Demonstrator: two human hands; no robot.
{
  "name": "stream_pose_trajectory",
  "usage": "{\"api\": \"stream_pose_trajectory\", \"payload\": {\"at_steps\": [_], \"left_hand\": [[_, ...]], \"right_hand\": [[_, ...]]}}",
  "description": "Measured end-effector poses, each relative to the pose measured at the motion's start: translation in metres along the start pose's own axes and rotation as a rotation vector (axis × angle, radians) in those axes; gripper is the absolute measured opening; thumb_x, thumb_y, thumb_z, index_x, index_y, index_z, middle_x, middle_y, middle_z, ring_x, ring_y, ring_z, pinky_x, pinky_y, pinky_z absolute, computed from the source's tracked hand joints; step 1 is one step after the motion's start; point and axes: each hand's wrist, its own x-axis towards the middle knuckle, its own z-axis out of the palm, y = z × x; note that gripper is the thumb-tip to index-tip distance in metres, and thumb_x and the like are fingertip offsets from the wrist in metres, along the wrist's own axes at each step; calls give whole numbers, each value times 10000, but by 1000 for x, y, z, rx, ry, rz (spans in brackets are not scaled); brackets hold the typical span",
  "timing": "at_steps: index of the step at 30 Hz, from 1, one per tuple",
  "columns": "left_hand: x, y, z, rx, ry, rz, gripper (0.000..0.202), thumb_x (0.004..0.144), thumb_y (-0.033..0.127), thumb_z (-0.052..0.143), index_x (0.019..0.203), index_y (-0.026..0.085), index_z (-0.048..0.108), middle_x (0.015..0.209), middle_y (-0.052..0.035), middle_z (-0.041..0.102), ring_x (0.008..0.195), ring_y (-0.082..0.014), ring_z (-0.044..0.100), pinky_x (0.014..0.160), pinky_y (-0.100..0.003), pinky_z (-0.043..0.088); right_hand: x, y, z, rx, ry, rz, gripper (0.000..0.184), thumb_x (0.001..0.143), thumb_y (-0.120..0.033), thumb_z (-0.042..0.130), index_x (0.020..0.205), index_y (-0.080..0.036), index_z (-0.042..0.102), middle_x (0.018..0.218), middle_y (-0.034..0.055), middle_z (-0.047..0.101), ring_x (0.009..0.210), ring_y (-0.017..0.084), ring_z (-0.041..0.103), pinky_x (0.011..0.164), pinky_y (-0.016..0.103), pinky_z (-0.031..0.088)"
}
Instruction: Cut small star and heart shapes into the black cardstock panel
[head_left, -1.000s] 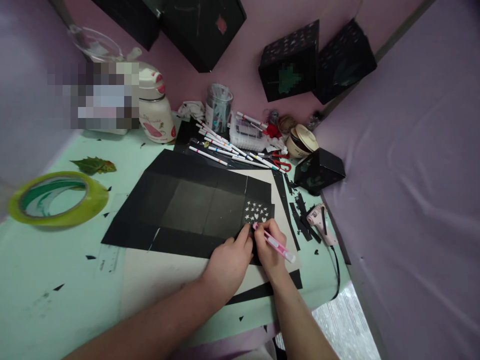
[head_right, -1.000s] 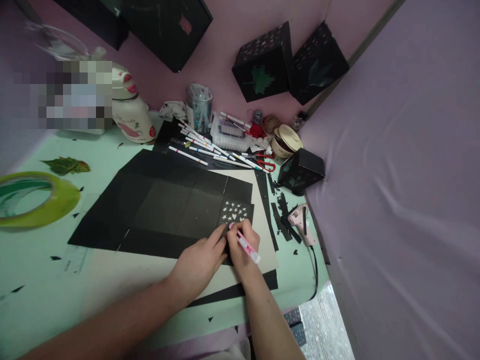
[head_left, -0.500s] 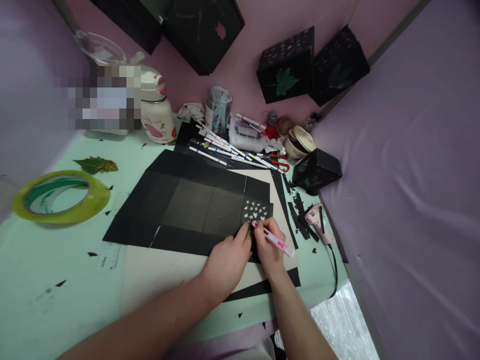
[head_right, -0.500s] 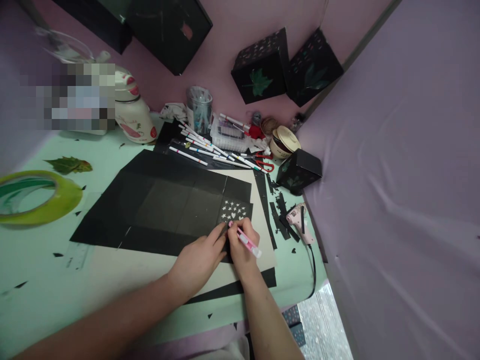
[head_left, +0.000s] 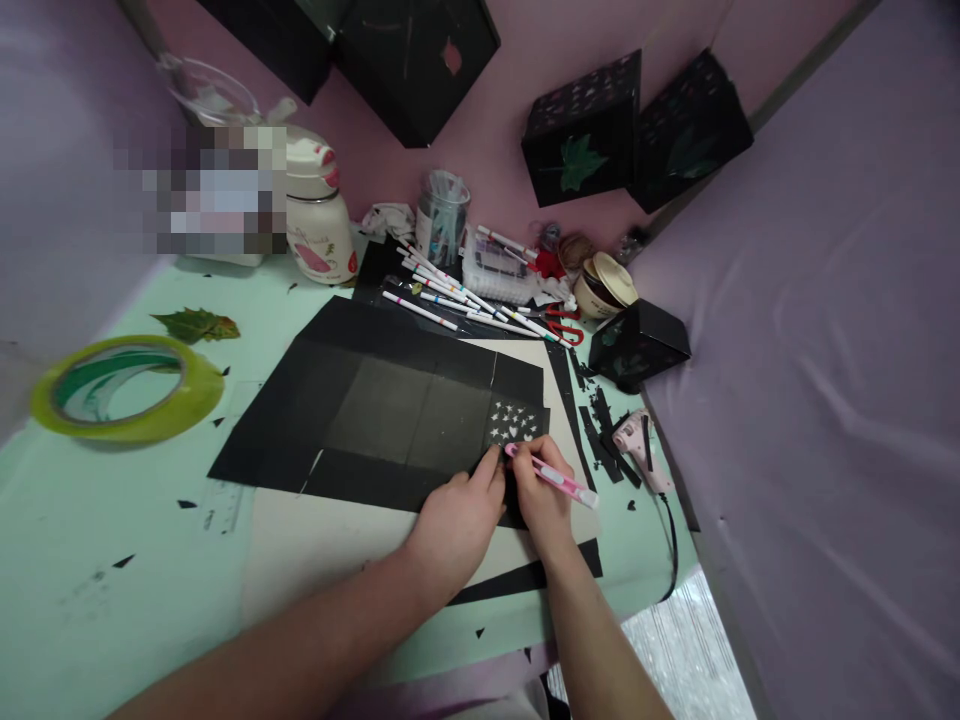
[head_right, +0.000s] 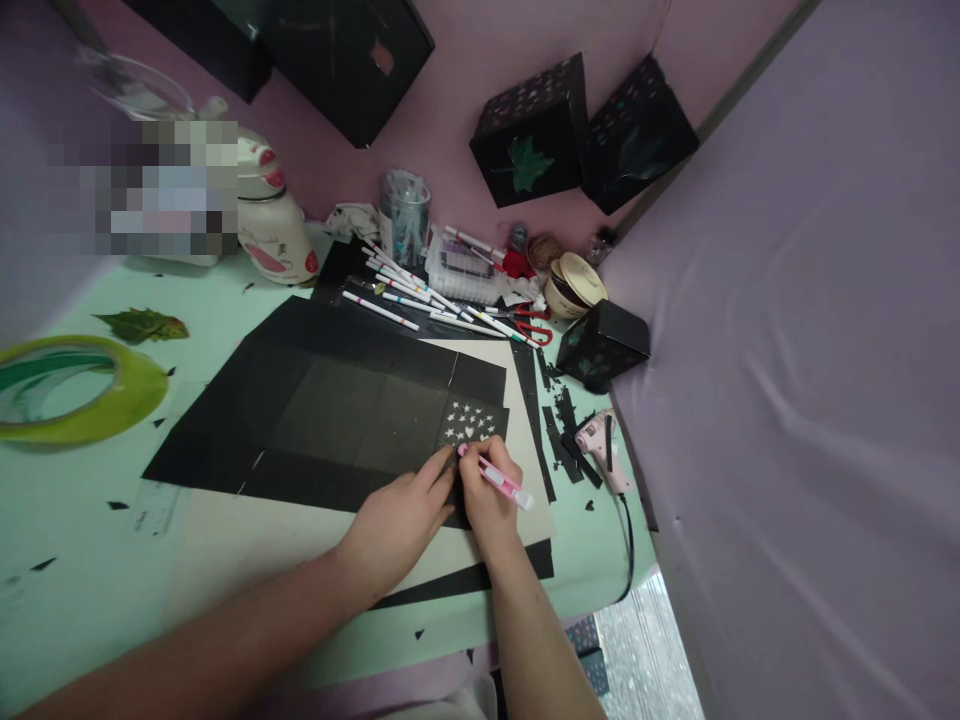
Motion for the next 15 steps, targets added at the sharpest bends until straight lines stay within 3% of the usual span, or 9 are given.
{"api": "stream_pose_trajectory", "payload": {"at_steps": [15], "left_hand": [[0,0,0,13,7,6,423,922,222,516,1342,169,500,1478,-105,404,810,-184,644,641,-298,571]], "right_hand": [[0,-2,-3,39,-28,13,215,870,-298,550,681,-203,517,631,-34,561,576,132,514,549,240,406]]}}
